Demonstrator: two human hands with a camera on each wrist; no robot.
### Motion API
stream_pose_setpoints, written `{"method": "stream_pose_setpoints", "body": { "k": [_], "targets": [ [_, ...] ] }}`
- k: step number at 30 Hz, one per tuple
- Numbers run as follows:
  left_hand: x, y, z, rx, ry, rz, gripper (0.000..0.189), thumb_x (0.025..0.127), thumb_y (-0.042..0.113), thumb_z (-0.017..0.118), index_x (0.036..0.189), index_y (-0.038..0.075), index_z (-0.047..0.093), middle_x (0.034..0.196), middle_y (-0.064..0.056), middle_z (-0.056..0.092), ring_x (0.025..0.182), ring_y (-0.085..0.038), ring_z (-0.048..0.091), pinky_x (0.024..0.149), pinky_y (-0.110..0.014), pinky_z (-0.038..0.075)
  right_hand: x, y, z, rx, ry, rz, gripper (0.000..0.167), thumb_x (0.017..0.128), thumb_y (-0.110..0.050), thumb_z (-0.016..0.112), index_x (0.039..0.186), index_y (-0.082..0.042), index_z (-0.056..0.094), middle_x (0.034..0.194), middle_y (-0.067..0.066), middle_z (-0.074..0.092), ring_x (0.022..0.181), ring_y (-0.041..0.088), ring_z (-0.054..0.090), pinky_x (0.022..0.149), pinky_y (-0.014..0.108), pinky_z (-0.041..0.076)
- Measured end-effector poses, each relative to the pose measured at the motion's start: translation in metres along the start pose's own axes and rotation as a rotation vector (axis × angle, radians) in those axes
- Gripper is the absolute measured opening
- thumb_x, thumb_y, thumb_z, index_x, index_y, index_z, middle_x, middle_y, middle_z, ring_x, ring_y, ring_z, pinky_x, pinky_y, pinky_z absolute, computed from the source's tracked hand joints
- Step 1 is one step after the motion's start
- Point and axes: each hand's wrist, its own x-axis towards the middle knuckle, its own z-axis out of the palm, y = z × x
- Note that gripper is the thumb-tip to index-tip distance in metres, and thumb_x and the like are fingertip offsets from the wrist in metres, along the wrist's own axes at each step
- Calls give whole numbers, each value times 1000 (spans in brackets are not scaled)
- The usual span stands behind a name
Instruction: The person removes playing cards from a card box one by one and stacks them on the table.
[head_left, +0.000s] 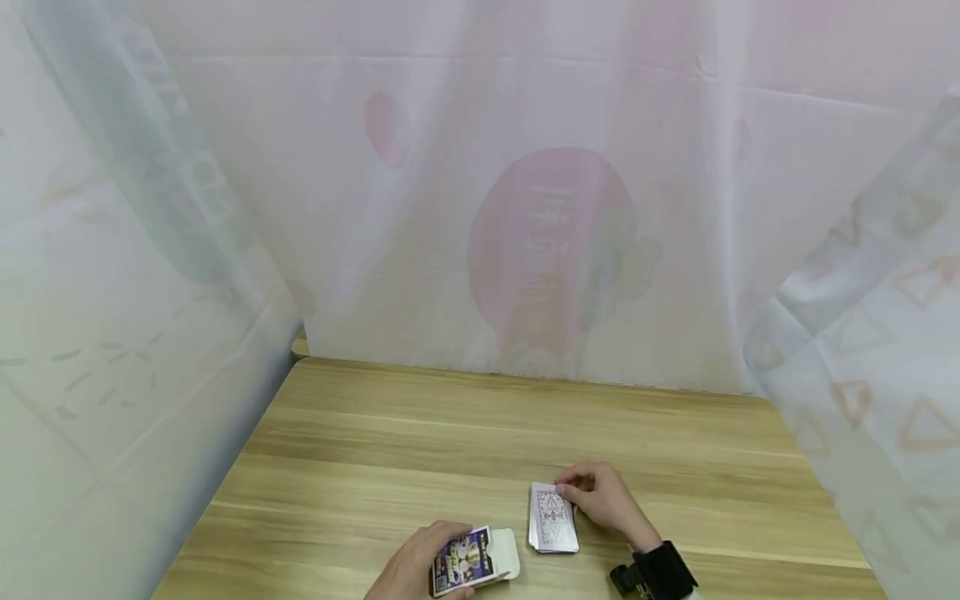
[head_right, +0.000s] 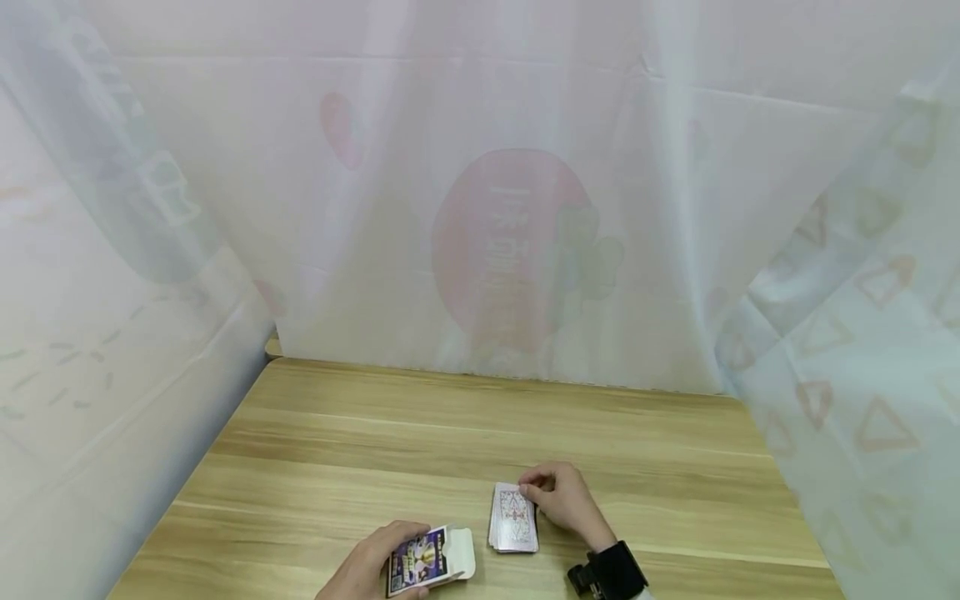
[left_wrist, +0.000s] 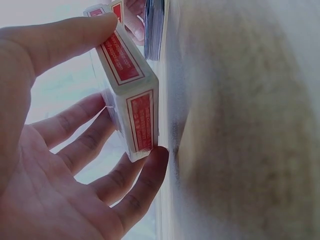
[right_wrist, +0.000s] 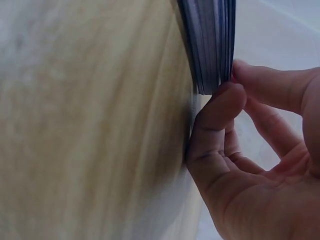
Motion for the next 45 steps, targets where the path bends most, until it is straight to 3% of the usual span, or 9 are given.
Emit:
{"method": "stream_pose_setpoints", "body": {
  "k": [8, 13, 19, 25, 28, 31, 36, 40, 45],
  "targets": [
    [2, -4, 1, -28, -18, 2, 69, 88, 45, 87, 144, 13, 61, 134, 4, 69, 118, -13, 64, 98, -39, 58, -1, 2, -1, -14, 2, 1, 11, 98, -18, 78, 105, -9, 82, 100, 3, 76, 75, 8, 63, 64, 23, 52],
    [3, -4, -1, -46, -40, -14, 70, 89, 47, 85, 146, 14, 60, 137, 5, 67, 119, -12, 63, 99, -39, 57, -3, -4, 2, -52, 74, -8, 9, 97, -17, 79, 104, -11, 82, 96, 0, 76, 77, 6, 61, 68, 22, 50],
    [1, -8, -8, 20, 24, 83, 70, 85, 38, 90, 143, 14, 61, 134, 3, 70, 114, -12, 64, 93, -36, 59, -16, -22, 18, 68, 140, -117, 8, 97, -10, 77, 104, -7, 81, 95, 5, 78, 80, 7, 66, 72, 23, 57],
    [1, -7, -16, 25, 36, 131, 68, 83, 38, 90, 142, 19, 63, 134, 7, 68, 116, -9, 63, 94, -36, 59, -39, -42, 46, 309, -36, -234, 16, 104, -13, 69, 111, 0, 76, 106, 20, 78, 93, 13, 74, 84, 25, 61],
    [4, -2, -21, -7, -26, 127, 67, 83, 35, 89, 143, 21, 63, 139, 4, 66, 126, -14, 60, 101, -42, 58, -47, -50, 58, 415, -150, -214, 20, 107, -14, 64, 117, 2, 72, 111, 24, 76, 100, 17, 76, 91, 27, 60],
    [11, 2, -25, -18, -86, 156, 64, 84, 37, 89, 141, 23, 63, 141, 3, 65, 130, -18, 57, 104, -46, 57, -52, -53, 66, 446, -210, -147, 20, 108, -18, 63, 116, -2, 72, 109, 14, 77, 98, 13, 75, 90, 25, 58],
    [20, 4, -25, -26, -142, 265, 60, 87, 49, 87, 135, 22, 65, 135, 5, 66, 127, -17, 55, 104, -44, 55, -57, -49, 76, 488, -266, -90, 21, 106, -16, 66, 104, 5, 71, 92, -9, 73, 80, 1, 65, 74, 18, 53],
    [22, 5, -22, -10, -146, 337, 56, 87, 43, 88, 132, 20, 65, 133, 3, 66, 126, -19, 55, 103, -45, 55, -62, -45, 81, 580, -311, -66, 29, 106, -11, 64, 104, 18, 63, 88, -12, 72, 79, 0, 67, 75, 17, 54],
    [22, 6, -19, 26, -150, 326, 60, 87, 40, 88, 138, 19, 64, 143, -6, 62, 130, -28, 55, 99, -44, 59, -67, -42, 84, 612, -277, -10, 33, 104, -12, 65, 106, 21, 62, 89, -10, 75, 81, 3, 71, 76, 18, 55]
  ]
}}
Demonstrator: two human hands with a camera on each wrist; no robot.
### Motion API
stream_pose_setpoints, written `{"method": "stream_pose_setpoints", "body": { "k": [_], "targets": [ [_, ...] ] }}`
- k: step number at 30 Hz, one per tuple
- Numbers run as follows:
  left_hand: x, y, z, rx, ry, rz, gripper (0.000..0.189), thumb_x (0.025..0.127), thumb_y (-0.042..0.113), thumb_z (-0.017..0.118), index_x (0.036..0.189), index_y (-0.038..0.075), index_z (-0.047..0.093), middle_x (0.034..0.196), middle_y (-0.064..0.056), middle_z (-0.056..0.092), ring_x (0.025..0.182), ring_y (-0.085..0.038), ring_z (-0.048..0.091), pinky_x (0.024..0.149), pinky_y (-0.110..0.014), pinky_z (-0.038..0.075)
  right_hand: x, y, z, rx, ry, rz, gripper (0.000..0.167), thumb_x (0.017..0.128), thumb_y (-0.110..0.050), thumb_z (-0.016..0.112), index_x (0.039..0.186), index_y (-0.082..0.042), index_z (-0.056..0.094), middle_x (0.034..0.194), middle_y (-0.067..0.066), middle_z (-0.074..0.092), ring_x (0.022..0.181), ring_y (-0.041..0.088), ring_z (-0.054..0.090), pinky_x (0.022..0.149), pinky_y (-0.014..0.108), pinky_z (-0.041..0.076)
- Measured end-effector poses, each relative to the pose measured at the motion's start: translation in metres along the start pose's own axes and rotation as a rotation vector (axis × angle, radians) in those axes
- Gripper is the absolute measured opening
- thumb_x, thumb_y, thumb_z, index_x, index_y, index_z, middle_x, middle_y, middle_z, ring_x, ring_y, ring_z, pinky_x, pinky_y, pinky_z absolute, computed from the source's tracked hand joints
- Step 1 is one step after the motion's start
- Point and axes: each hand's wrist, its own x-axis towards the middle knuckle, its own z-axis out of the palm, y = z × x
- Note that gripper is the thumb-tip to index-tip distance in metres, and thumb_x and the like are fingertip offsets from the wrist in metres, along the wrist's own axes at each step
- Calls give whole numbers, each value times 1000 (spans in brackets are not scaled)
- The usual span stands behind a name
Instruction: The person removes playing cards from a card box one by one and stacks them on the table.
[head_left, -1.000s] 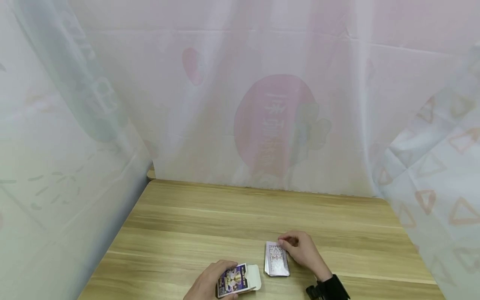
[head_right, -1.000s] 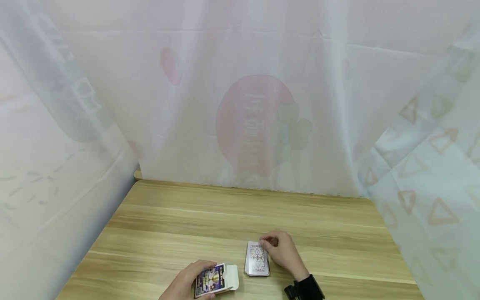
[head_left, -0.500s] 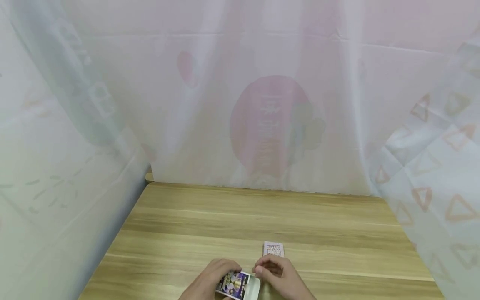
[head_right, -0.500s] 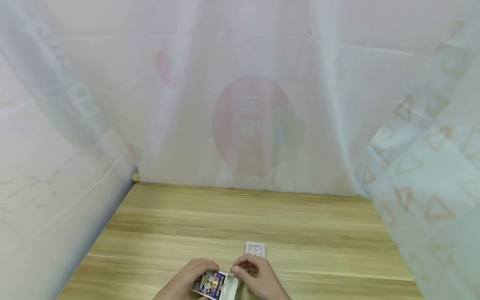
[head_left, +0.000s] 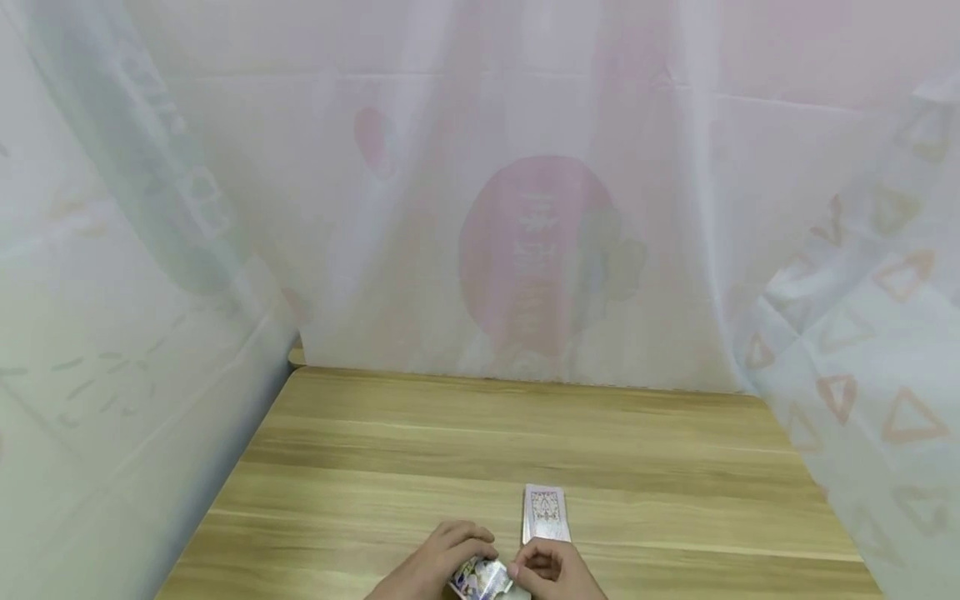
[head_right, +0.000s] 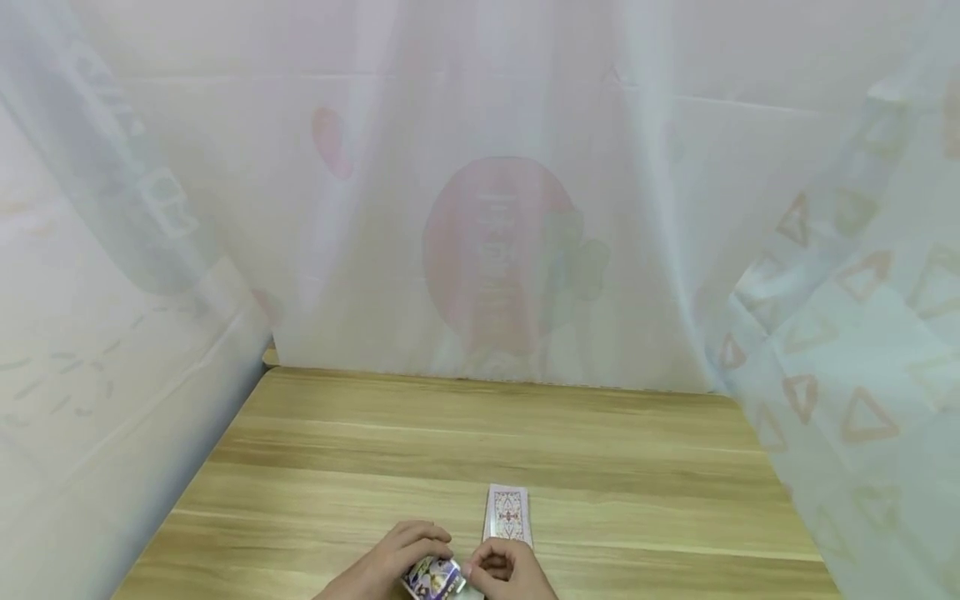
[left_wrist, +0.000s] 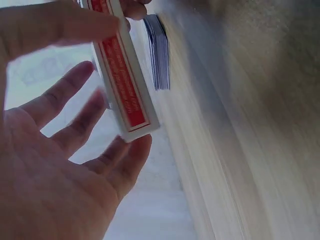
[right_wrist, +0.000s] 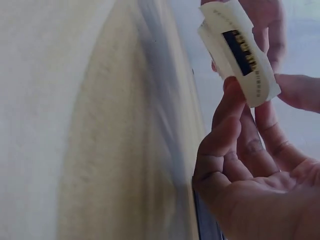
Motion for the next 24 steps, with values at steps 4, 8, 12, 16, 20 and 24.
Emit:
{"method": "stream_pose_setpoints", "body": {
  "k": [4, 8, 12, 16, 20, 24],
  "targets": [
    [-1, 2, 3, 48, 38, -92, 71, 87, 57, 84, 146, 26, 59, 151, -6, 56, 130, -28, 55, 94, -44, 59, -4, 6, 3, -1, 68, 15, 36, 102, -14, 68, 105, 22, 62, 87, -10, 75, 78, 1, 70, 73, 17, 55],
    [-1, 3, 5, 93, 85, -173, 86, 82, 70, 82, 151, 24, 55, 152, -4, 55, 127, -25, 55, 94, -47, 59, -7, 12, 10, 29, 107, 36, 40, 100, -13, 69, 105, 25, 60, 82, -12, 72, 75, 0, 66, 69, 17, 53],
    [0, 4, 4, 105, 85, -232, 96, 78, 75, 82, 149, 17, 55, 145, 0, 60, 123, -21, 57, 97, -49, 59, -8, 14, 15, 54, 128, 42, 42, 98, -12, 71, 104, 28, 58, 79, -12, 71, 76, 0, 66, 70, 17, 54],
    [3, 4, 0, 51, 36, -275, 91, 79, 66, 86, 151, 21, 53, 142, 3, 62, 122, -16, 57, 98, -47, 58, -9, 12, 16, 59, 145, 52, 42, 98, -12, 72, 104, 27, 58, 79, -11, 70, 75, 1, 66, 70, 18, 54],
    [10, -1, -6, 33, 10, -275, 87, 80, 45, 90, 153, 23, 50, 146, 4, 60, 127, -17, 56, 103, -48, 56, -10, 10, 12, 60, 182, 68, 38, 100, -13, 71, 106, 23, 60, 82, -4, 69, 74, 5, 67, 70, 21, 57],
    [18, -13, -12, 79, -11, -287, 87, 77, 33, 90, 152, 17, 51, 148, 1, 59, 131, -22, 57, 108, -50, 54, -13, 6, 4, 42, 233, 89, 32, 100, -14, 71, 106, 16, 64, 87, 2, 68, 75, 10, 68, 70, 23, 59]
  ]
}}
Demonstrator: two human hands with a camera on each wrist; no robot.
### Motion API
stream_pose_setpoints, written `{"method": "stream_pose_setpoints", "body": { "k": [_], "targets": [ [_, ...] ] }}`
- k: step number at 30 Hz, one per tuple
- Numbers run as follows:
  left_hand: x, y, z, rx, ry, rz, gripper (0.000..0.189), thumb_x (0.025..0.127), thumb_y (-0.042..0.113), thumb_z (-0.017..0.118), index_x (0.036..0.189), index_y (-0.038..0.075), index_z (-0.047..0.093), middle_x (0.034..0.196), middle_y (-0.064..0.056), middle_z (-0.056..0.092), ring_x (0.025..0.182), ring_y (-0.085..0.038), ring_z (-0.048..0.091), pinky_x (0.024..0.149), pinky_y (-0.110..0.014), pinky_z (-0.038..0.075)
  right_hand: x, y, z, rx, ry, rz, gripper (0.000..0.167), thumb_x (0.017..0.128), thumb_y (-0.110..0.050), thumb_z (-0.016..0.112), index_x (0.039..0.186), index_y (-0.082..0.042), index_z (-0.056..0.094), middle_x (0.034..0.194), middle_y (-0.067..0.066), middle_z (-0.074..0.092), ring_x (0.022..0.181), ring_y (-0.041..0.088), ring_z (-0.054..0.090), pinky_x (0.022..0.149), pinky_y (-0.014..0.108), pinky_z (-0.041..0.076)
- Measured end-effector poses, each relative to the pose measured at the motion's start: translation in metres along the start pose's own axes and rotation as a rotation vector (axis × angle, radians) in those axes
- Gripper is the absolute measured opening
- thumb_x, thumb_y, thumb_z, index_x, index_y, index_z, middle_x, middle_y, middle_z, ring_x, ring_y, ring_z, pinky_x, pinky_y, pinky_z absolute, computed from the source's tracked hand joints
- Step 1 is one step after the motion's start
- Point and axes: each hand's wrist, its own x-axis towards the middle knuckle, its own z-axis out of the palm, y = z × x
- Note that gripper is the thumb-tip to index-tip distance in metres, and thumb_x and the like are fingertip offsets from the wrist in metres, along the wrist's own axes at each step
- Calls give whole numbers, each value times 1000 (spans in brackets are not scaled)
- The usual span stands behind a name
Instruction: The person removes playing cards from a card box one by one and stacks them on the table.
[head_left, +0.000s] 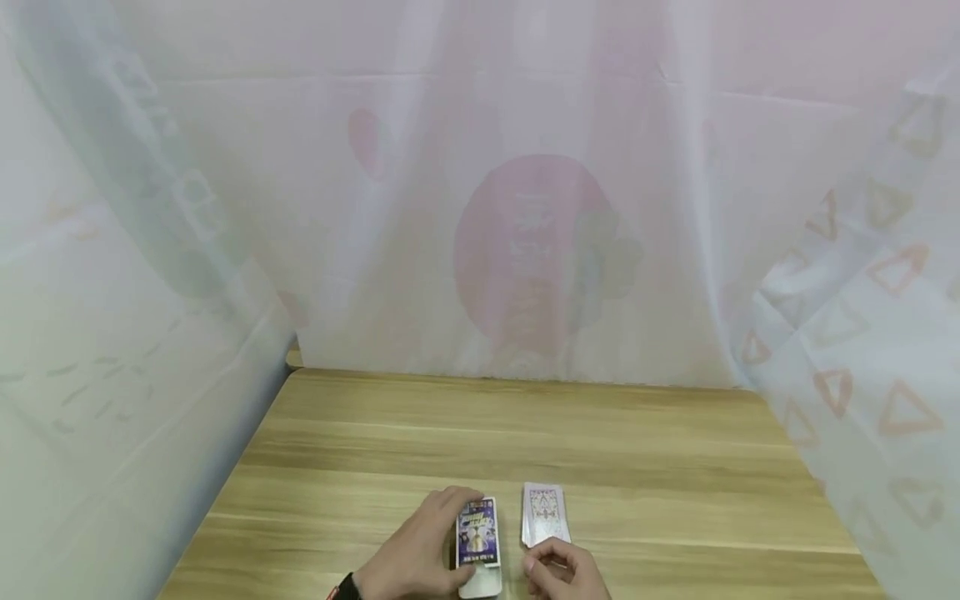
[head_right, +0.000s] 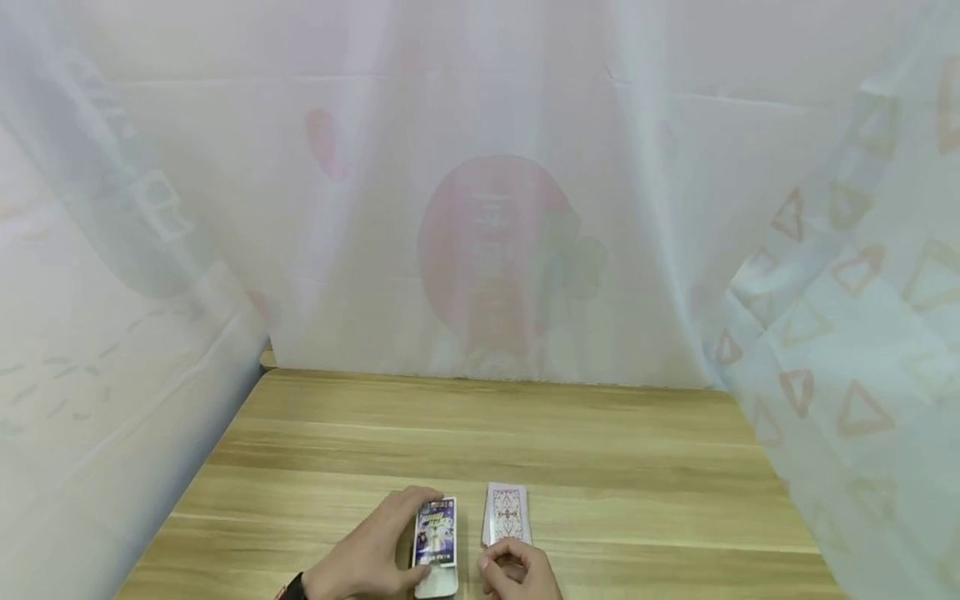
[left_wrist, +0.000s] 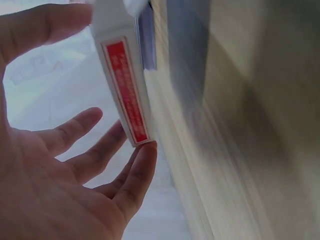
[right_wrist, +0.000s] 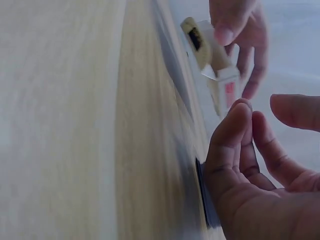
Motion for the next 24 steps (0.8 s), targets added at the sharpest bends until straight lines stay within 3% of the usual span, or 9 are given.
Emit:
{"method": "stream_pose_setpoints", "body": {
  "k": [6, 13, 16, 18, 21, 24],
  "targets": [
    [14, -16, -7, -3, -79, -84, 86, 76, 21, 89, 153, 12, 51, 152, -9, 57, 139, -35, 54, 112, -59, 49, -4, -1, -6, -9, 8, 11, 35, 100, -15, 72, 106, 18, 64, 85, 1, 68, 73, 8, 68, 69, 21, 58],
    [15, -25, -5, -19, -114, -126, 86, 78, 18, 88, 154, 13, 49, 158, -11, 50, 146, -38, 47, 115, -61, 46, -6, 4, -4, -5, -53, -33, 37, 101, -14, 69, 108, 22, 62, 84, -2, 70, 72, 4, 66, 69, 19, 56],
    [13, -24, -4, -9, -105, -117, 87, 81, 23, 87, 157, 13, 46, 165, -14, 42, 150, -41, 41, 114, -63, 46, -7, 0, -5, -22, -70, -39, 36, 102, -15, 69, 108, 20, 63, 84, -1, 71, 72, 4, 66, 68, 19, 56],
    [11, -21, -4, 9, -61, -94, 87, 83, 29, 87, 158, 13, 46, 167, -17, 39, 151, -44, 40, 112, -66, 47, -7, -6, -7, -47, -60, -61, 34, 103, -16, 69, 107, 17, 65, 85, 2, 72, 73, 5, 66, 68, 21, 56],
    [4, -14, -5, 107, 64, -64, 86, 85, 43, 86, 156, 12, 48, 165, -20, 42, 148, -48, 42, 111, -69, 45, -9, -17, -11, -222, 30, -209, 25, 101, -18, 73, 107, 6, 72, 93, 3, 75, 80, 8, 68, 71, 25, 58],
    [-6, -7, -6, 258, 200, -92, 84, 87, 57, 81, 154, 15, 53, 163, -18, 47, 146, -52, 43, 112, -72, 41, -11, -24, -19, -662, 210, -470, 30, 94, -25, 81, 118, -7, 75, 116, 6, 77, 102, 18, 72, 85, 38, 62]
  ]
}}
